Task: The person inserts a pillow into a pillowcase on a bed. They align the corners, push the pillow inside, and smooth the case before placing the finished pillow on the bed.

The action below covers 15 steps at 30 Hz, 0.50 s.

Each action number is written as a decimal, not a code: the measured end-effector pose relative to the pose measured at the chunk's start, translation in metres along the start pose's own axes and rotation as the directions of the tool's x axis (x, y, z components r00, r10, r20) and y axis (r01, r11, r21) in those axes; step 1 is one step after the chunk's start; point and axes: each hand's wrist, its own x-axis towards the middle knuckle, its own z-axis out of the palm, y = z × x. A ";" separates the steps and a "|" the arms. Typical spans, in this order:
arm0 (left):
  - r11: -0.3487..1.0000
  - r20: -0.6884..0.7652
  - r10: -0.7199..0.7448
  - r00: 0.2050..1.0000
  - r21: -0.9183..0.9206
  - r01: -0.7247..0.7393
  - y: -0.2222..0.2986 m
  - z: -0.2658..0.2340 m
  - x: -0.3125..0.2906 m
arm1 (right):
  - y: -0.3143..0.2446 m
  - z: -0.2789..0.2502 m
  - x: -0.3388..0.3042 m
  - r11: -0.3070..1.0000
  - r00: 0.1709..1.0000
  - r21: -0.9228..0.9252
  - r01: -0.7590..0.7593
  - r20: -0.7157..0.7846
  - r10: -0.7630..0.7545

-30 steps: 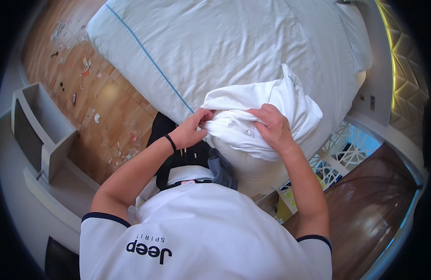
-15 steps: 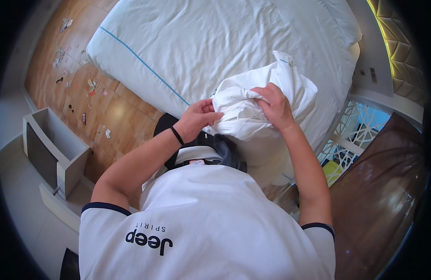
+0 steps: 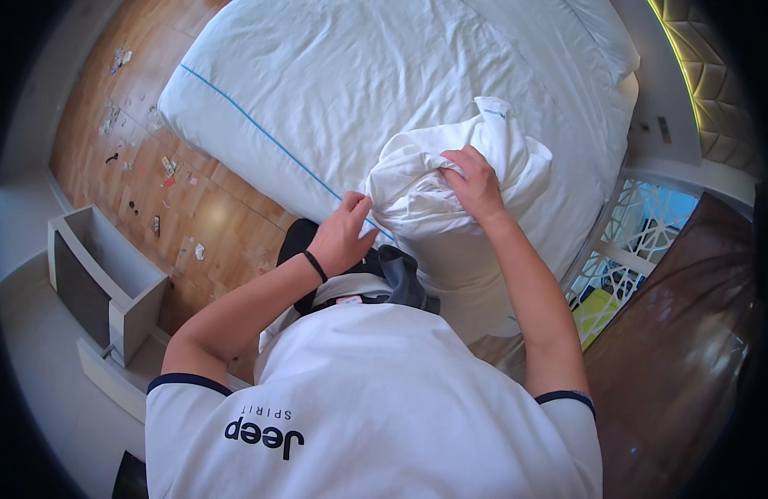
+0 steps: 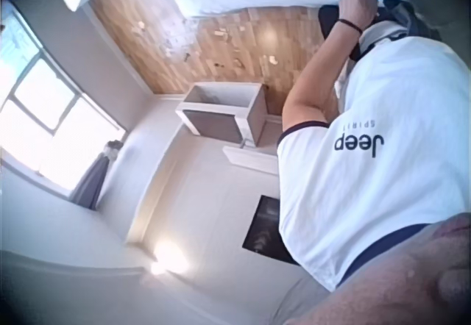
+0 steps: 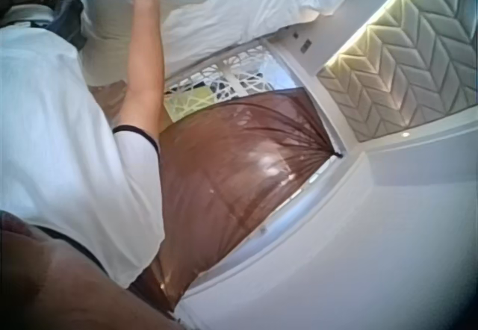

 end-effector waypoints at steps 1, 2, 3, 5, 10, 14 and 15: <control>0.989 -0.084 0.130 0.988 0.077 -0.123 0.003 -0.006 0.000 | 0.000 0.000 -0.001 1.000 1.000 0.004 -0.001 0.000 0.001; 0.950 -0.082 0.221 0.972 0.245 -0.195 0.004 -0.014 0.006 | 0.000 0.001 -0.002 1.000 1.000 0.007 -0.004 0.000 0.004; 0.915 -0.093 0.317 0.944 0.291 -0.278 0.000 -0.023 0.010 | -0.001 0.001 -0.003 1.000 1.000 0.011 -0.003 0.000 0.003; 0.909 -0.269 0.371 0.889 0.301 -0.288 -0.005 -0.025 0.023 | 0.000 0.001 -0.004 0.999 1.000 0.023 0.023 -0.009 -0.023; 0.997 -0.062 0.068 0.996 -0.042 -0.071 -0.001 -0.015 0.061 | -0.001 0.006 -0.008 0.997 0.998 0.042 0.065 0.020 -0.066; 0.987 0.234 -0.126 0.964 -0.069 0.146 -0.003 0.009 0.073 | 0.004 0.013 -0.008 0.996 0.994 0.026 0.088 0.067 -0.090; 0.964 0.332 -0.208 0.920 -0.089 0.251 -0.005 0.011 0.074 | 0.001 0.013 -0.011 0.992 0.993 -0.018 0.122 0.013 -0.121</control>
